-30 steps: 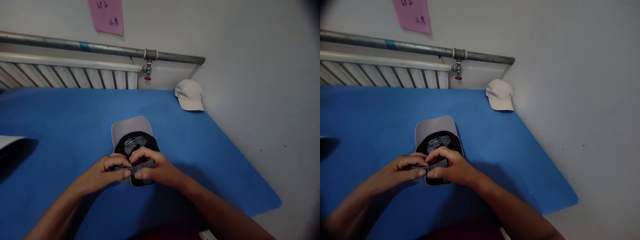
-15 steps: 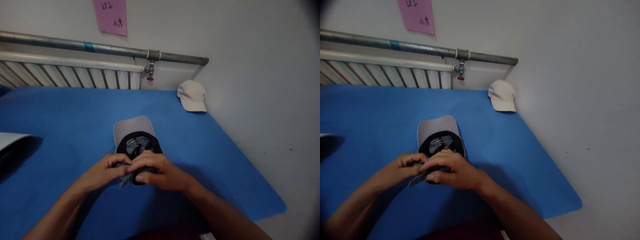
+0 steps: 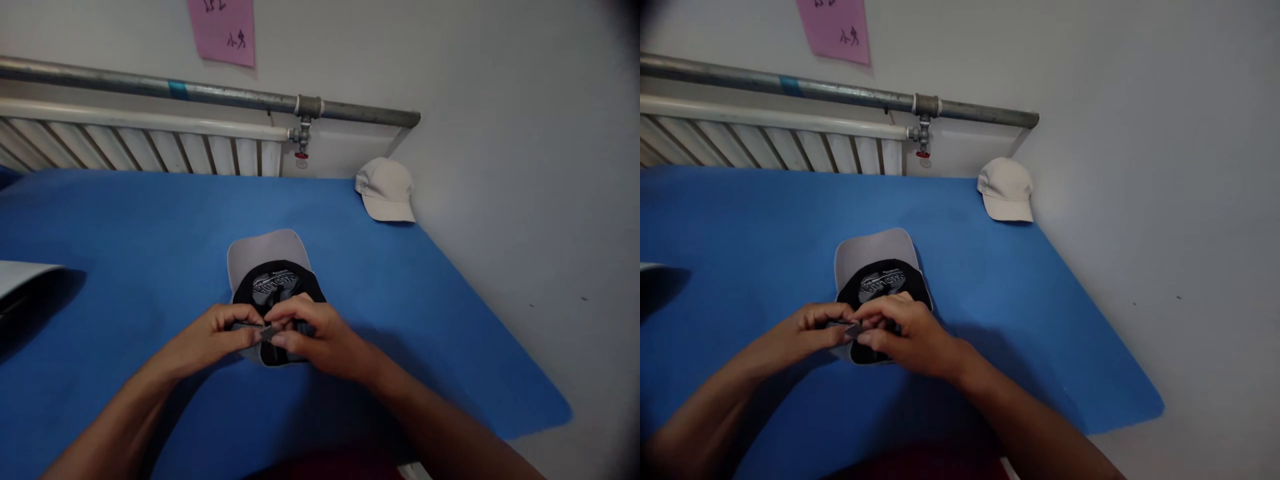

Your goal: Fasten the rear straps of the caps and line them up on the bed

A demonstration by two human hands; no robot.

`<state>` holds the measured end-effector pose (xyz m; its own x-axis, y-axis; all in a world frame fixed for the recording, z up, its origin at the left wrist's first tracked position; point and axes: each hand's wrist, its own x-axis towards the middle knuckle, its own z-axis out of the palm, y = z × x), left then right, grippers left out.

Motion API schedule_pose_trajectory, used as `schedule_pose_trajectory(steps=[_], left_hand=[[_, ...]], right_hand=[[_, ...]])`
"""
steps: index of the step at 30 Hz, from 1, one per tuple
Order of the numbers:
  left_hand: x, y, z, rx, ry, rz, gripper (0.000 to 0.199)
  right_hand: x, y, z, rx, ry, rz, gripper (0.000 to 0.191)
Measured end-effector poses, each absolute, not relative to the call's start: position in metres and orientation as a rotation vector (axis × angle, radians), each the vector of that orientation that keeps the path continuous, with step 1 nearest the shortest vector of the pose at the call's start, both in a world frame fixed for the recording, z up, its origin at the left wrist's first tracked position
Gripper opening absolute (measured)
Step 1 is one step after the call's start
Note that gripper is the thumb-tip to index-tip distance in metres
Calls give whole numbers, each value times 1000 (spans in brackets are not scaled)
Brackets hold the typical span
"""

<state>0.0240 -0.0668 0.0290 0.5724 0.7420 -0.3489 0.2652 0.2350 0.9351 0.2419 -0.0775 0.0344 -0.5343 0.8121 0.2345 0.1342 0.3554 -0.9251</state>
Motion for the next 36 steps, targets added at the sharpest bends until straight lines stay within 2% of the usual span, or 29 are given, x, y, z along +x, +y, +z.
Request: schedule_pose_trajectory(steps=[4, 12, 17, 29, 36], left_hand=[[23, -66, 28, 1346, 938, 404, 14], [24, -67, 26, 1315, 941, 425, 7], [26, -68, 28, 1286, 935, 465, 8], [26, -68, 24, 1223, 947, 497, 12], [27, -68, 24, 1241, 965, 487, 16]], right_hand=[[243, -75, 32, -933, -1594, 1568, 9], [234, -74, 30, -973, -1214, 1802, 11], [233, -74, 29, -951, -1236, 1766, 6], [236, -72, 19, -955, -1171, 1782, 10], [238, -78, 26, -1116, -1391, 1662, 3]])
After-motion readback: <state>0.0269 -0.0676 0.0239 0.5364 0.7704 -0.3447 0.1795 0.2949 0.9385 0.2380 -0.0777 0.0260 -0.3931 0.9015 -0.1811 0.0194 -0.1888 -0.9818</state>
